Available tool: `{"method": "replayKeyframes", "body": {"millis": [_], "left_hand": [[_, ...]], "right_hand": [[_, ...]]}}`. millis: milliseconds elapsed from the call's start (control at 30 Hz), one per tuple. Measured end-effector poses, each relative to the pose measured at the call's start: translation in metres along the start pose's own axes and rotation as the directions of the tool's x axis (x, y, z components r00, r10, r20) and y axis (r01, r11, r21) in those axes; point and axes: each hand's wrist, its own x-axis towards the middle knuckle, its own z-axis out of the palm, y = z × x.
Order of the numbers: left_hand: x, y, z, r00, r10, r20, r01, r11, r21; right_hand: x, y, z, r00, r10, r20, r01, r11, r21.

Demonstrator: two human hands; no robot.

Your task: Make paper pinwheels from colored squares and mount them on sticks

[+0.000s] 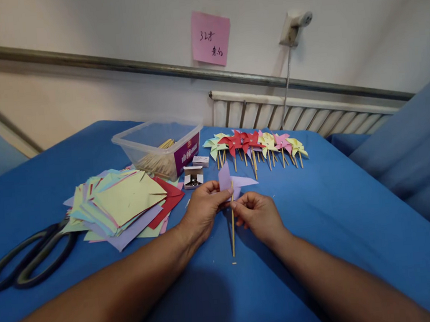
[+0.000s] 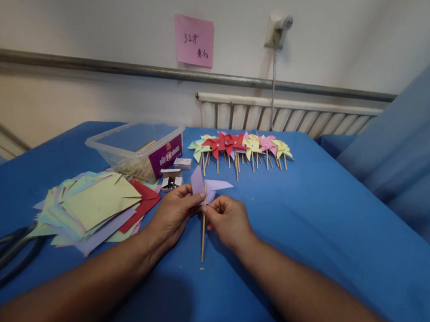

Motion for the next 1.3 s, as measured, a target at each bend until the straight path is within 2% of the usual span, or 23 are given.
{"method": "replayKeyframes", "body": {"millis": [100,200,267,367,433,600,767,1300], "left_hand": [[0.001,0.001,-0.001,1.000,-0.013,-0.009,0.013,1.000,0.002],[0.001,0.003,-0.001,0.999,-0.043,-0.002,0.043,0.999,-0.025],[0.000,0.005,0.000,0.996,-0.082,0.034,0.083,0.996,-0.044],[-0.004,0.006,0.002,0.984,-0.132,0.119,0.137,0.990,-0.039],[-0.006,0.005,0.004,0.979,-0.147,0.141,0.149,0.989,-0.010],[-0.006,0.004,0.005,0.983,-0.147,0.112,0.144,0.989,0.030],[-0.006,0.004,0.004,0.982,-0.157,0.101,0.155,0.988,0.021],[-0.004,-0.001,0.005,0.985,-0.131,0.113,0.125,0.991,0.055]], "right_hand": [[0.001,0.000,-0.002,0.999,-0.037,0.021,0.037,0.999,-0.008],[0.005,0.000,-0.005,0.991,-0.074,-0.116,0.079,0.996,0.039],[0.008,-0.001,-0.008,0.982,-0.072,-0.174,0.096,0.986,0.136],[0.011,-0.002,-0.012,0.995,-0.050,-0.082,0.071,0.959,0.273],[0.011,-0.002,-0.013,0.999,-0.046,-0.029,0.052,0.956,0.288],[0.012,0.001,-0.017,0.999,-0.027,-0.031,0.035,0.955,0.295],[0.013,0.003,-0.019,0.999,0.024,0.023,-0.030,0.934,0.355],[0.015,0.005,-0.017,0.999,0.022,-0.045,-0.008,0.954,0.299]]}}
